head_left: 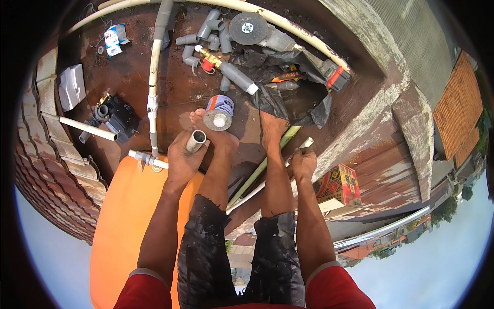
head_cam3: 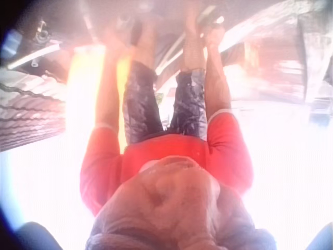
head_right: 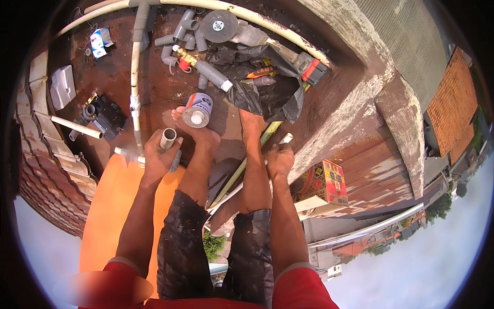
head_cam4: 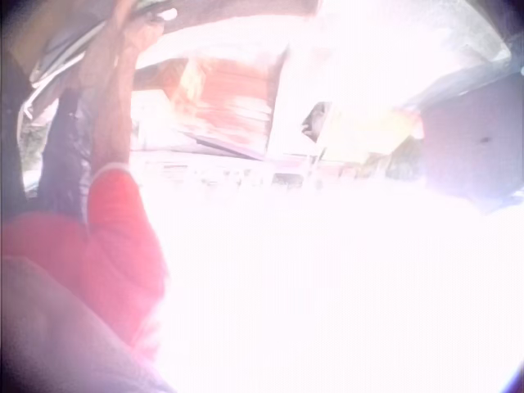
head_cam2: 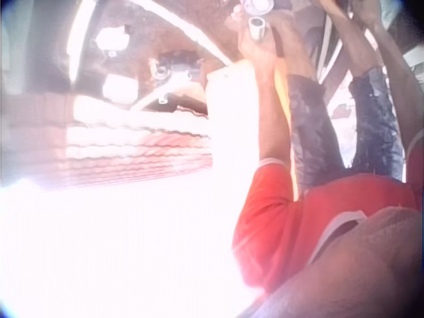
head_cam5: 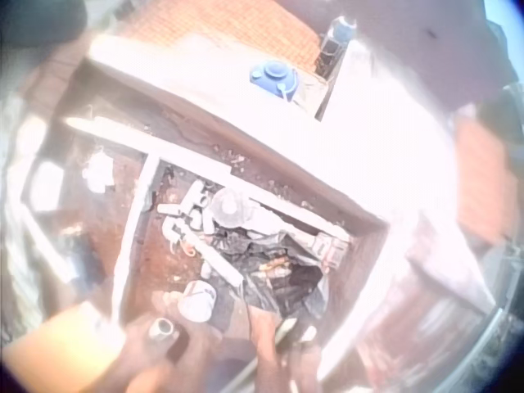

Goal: The person assembles a plumbing fitting by hand, attaching a brass valve to a gray pipe connector and tightening the components. The person handles the valve, pipe connector, and a small container of sealant or lubricant while working on a rooftop near a large orange water tank.

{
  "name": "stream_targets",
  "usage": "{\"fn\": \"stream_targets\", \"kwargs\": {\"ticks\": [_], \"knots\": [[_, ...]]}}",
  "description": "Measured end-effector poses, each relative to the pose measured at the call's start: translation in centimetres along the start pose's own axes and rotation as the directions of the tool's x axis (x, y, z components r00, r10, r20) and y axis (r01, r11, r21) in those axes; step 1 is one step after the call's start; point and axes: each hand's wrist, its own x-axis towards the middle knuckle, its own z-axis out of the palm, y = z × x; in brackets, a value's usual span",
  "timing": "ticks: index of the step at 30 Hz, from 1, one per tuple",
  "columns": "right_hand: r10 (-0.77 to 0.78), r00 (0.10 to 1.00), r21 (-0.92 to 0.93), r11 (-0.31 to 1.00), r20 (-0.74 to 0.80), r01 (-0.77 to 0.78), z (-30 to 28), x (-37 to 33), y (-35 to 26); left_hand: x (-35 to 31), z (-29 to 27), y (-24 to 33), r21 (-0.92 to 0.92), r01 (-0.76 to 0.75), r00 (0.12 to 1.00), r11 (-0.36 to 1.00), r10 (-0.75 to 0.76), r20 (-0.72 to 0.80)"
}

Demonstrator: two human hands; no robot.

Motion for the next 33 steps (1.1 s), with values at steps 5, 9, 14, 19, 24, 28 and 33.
{"fn": "stream_targets", "kwargs": {"ticks": [5,9,14,19,24,28,33], "knots": [[-0.009,0.999,-0.276,0.961,-0.044,-0.004,0.1,0.7,2.7,0.5,2.2,2.2,0.062,-0.162,0.971,0.985,0.148,0.188],[-0.035,0.986,-0.368,0.93,-0.165,-0.029,2.3,1.3,1.2,1.8,3.9,4.4,0.076,-0.285,0.935,0.955,0.26,0.241],[-0.124,0.991,-0.427,0.899,-0.047,0.092,1.7,-1.7,0.3,1.9,4.3,4.9,0.112,-0.258,0.925,0.96,0.212,0.314],[-0.328,0.944,-0.197,0.928,-0.022,0.318,-1.0,-4.8,-1.1,1.0,2.7,6.2,0.152,-0.3,0.902,0.942,0.229,0.365],[-0.271,0.925,-0.061,0.953,0.267,0.297,-3.5,-6.6,-3.6,-2.4,0.2,6.4,0.123,-0.136,0.95,0.983,0.094,0.298],[-0.541,0.788,-0.115,0.798,0.294,0.591,-5.5,-7.6,-6.1,-5.9,-1.9,3.9,0.228,-0.032,0.987,0.973,-0.006,0.163],[-0.381,0.755,-0.311,0.741,0.534,0.595,-9.0,-9.3,-12.0,-11.9,-3.5,1.9,0.146,0.109,0.994,0.983,-0.104,-0.043]]}}
